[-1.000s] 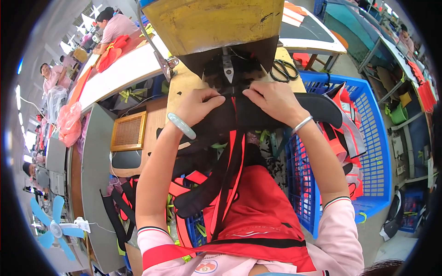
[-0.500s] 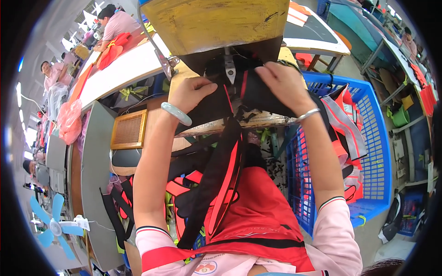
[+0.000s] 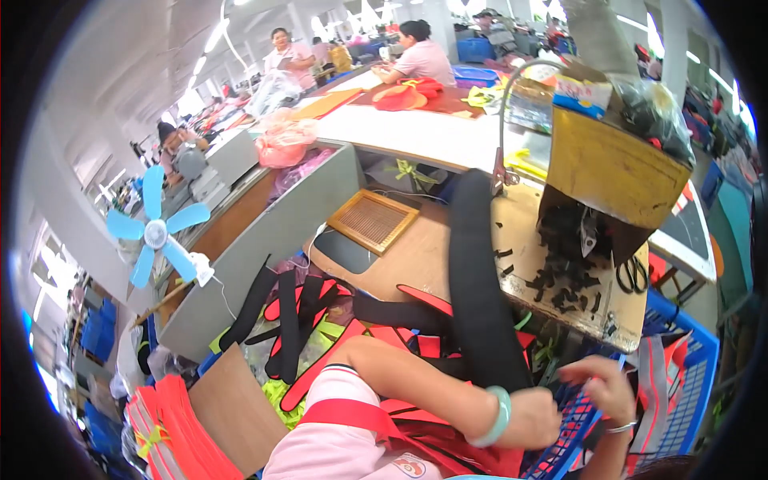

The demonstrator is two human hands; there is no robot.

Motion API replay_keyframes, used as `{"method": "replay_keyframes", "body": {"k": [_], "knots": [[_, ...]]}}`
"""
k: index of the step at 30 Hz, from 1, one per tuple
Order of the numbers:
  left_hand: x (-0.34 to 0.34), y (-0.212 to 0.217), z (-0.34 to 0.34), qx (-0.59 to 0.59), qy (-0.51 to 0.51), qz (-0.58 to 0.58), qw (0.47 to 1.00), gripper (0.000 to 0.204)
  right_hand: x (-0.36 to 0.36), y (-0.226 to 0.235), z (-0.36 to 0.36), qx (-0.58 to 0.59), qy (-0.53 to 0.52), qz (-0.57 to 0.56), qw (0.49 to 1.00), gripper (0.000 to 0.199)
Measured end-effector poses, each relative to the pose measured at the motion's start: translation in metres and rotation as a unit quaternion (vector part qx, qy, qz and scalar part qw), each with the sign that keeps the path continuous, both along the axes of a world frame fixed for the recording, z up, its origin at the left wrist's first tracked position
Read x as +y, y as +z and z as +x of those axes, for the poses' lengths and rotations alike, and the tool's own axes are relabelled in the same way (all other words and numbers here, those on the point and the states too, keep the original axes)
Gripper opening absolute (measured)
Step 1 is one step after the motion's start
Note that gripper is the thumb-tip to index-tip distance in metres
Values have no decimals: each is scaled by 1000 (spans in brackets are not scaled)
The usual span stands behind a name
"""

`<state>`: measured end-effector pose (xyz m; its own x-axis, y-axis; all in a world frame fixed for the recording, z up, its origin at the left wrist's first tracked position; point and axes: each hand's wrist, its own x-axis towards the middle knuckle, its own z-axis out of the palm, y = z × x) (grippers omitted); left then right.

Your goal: Assembling and sewing red and black fabric straps using an industrial sewing machine.

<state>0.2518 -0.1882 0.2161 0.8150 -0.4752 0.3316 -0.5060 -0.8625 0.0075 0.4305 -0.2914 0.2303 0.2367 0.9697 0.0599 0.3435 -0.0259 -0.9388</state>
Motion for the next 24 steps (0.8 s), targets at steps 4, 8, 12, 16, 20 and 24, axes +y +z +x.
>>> {"method": "replay_keyframes", "body": {"k": [4,8,12,16,20,24], "knots": [[-26,-21,0,122,-95,93,984,13,39,20,-48,-161,221,-30,961,27],[-8,-16,-23,-75,-144,-48,986,15,11,21,-53,-34,42,-17,998,23],[9,-58,-57,-201,94,-343,913,28,-73,-50,-39,91,-228,193,950,22],[-2,-123,-62,-26,218,-371,902,33,-94,-90,-38,93,-268,125,951,25],[-3,-158,-49,-21,190,-339,921,29,-106,-104,-38,81,-333,40,939,32],[20,-139,-42,51,231,-399,886,20,-116,-61,-44,-110,-271,-177,939,35]]}}
